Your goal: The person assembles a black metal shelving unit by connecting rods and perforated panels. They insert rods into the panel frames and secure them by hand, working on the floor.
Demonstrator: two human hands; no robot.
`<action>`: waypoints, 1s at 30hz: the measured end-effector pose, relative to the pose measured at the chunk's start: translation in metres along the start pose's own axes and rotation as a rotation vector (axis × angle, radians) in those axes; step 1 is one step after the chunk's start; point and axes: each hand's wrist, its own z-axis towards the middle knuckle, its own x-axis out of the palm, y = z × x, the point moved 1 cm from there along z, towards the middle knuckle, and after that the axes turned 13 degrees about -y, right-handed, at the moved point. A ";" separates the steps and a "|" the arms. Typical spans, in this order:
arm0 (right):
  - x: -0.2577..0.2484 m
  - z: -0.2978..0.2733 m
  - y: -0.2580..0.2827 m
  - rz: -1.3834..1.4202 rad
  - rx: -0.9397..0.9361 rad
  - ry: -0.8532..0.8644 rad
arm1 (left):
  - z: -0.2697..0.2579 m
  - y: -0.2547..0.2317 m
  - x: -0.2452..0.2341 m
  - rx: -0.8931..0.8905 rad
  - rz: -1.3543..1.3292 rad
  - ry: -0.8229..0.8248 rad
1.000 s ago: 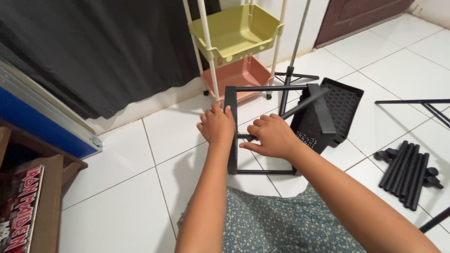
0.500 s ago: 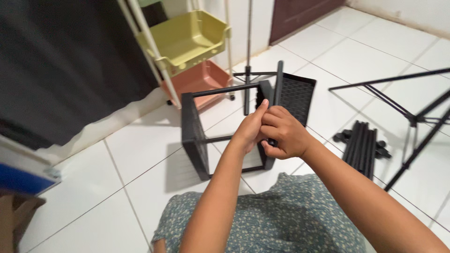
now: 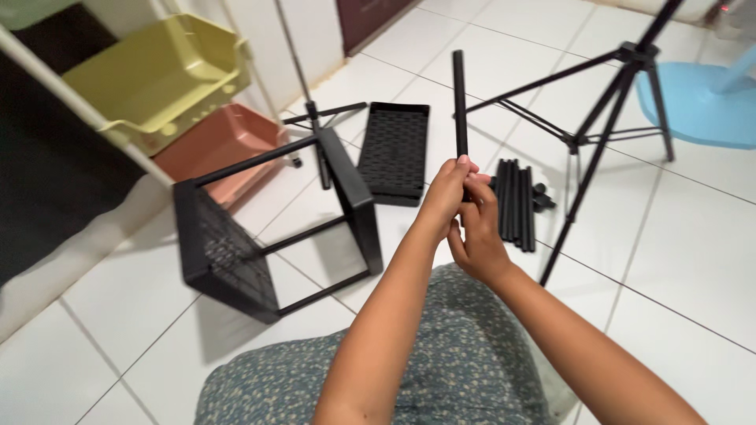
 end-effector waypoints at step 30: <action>0.000 -0.166 -0.278 -0.570 1.094 0.082 | 0.132 0.247 0.078 -0.098 0.638 -0.150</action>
